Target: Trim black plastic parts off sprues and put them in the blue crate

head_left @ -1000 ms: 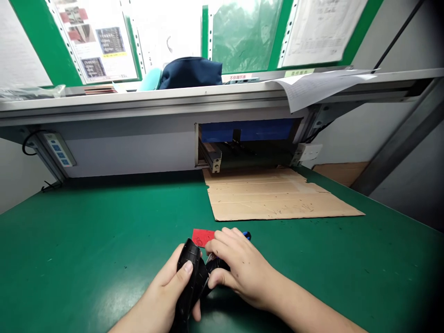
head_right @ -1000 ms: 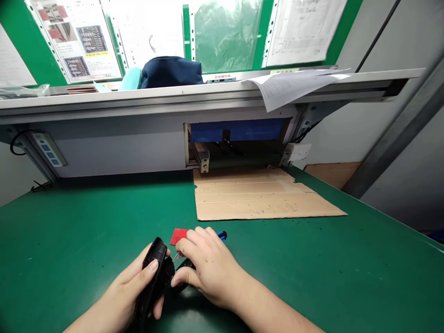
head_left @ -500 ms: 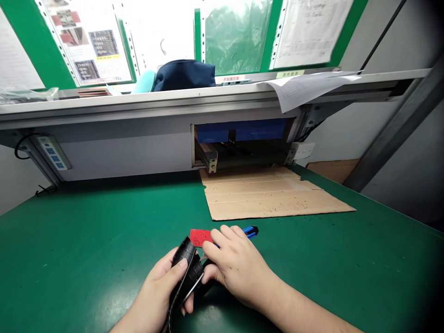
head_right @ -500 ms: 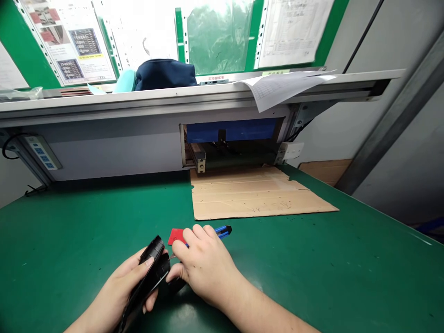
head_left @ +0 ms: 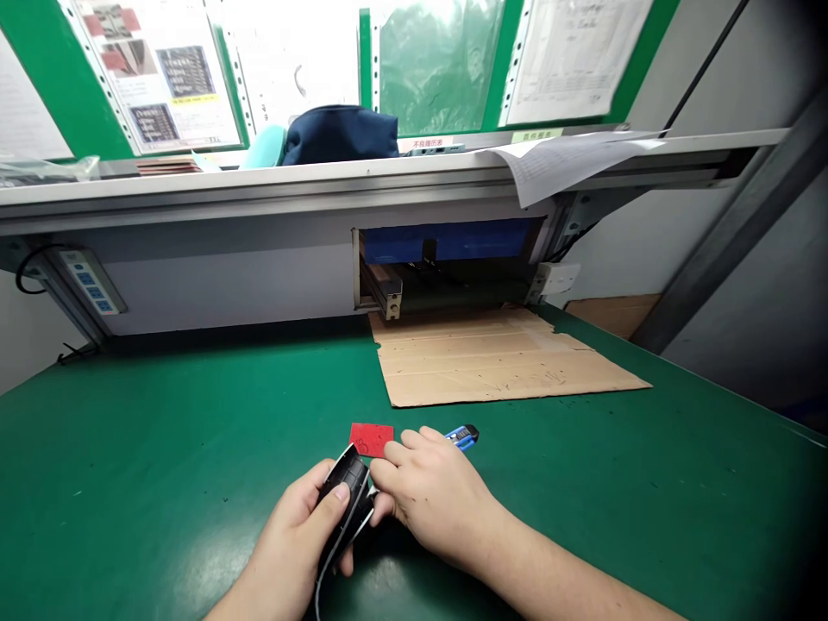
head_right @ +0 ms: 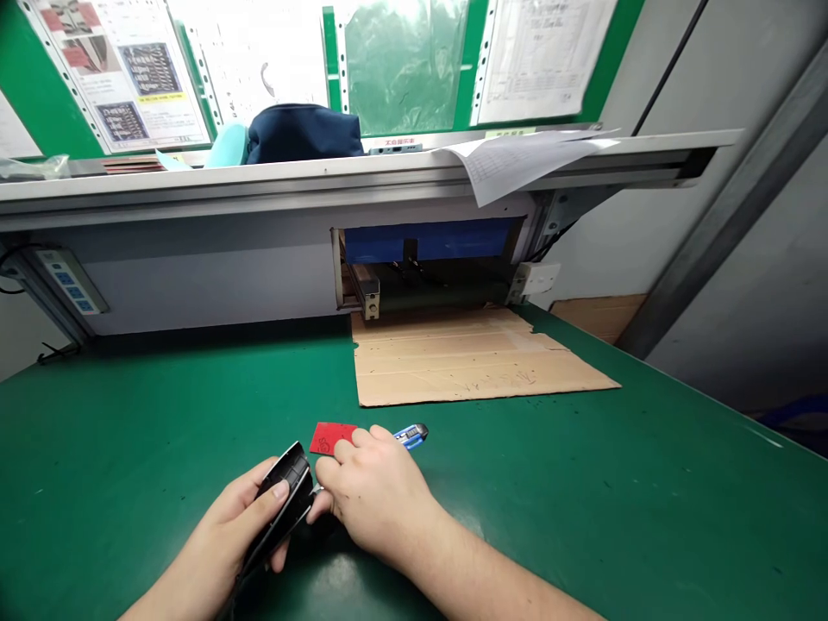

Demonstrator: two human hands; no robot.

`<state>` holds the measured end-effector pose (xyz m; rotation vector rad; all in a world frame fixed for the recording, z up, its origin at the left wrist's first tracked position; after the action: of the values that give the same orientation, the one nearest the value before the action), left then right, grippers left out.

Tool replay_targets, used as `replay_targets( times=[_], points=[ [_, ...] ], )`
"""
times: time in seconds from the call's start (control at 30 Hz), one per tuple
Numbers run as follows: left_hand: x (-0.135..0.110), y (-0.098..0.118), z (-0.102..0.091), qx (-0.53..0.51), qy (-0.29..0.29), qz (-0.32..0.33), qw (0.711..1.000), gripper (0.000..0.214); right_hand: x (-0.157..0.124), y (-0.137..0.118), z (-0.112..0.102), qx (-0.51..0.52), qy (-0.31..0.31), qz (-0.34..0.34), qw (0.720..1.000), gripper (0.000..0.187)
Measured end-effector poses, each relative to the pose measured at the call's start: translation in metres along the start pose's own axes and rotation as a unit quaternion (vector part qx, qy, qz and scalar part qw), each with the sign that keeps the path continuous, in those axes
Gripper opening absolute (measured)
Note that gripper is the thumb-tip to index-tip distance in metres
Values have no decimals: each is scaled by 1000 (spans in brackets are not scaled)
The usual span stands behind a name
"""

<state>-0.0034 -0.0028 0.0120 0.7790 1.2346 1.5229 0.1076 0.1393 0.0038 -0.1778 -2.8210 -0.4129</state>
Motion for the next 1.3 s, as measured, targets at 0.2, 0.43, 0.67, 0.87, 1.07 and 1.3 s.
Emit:
replay_targets(
  times=[0.2, 0.43, 0.67, 0.87, 1.07, 1.3],
  points=[
    [1, -3, 1, 14, -7, 3, 1000, 33, -1, 0, -1, -5, -40, -12, 999, 34],
    [0, -2, 1, 26, 12, 32, 999, 31, -3, 7, 2, 175, -35, -26, 984, 38],
    [-2, 2, 2, -7, 29, 56, 998, 30, -3, 19, -8, 405, 40, 9, 913, 56],
    [-4, 0, 0, -21, 32, 55, 998, 30, -5, 19, -9, 388, 130, 27, 912, 36],
    [-2, -3, -2, -13, 29, 57, 998, 30, -7, 13, -8, 345, 160, -71, 922, 16],
    [-2, 0, -2, 8, 26, 71, 997, 31, -5, 14, -14, 553, 114, 18, 825, 11]
  ],
)
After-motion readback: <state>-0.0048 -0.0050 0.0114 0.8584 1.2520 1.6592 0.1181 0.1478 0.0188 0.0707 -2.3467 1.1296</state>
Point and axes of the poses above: each hand's wrist, its own x-axis towards the middle knuckle, its own z-axis out of the palm, y = z × x, the point moved 1 cm from there along x, towards the middle knuckle, and after that the axes turned 11 degrees about -x, right-handed, at the moved point
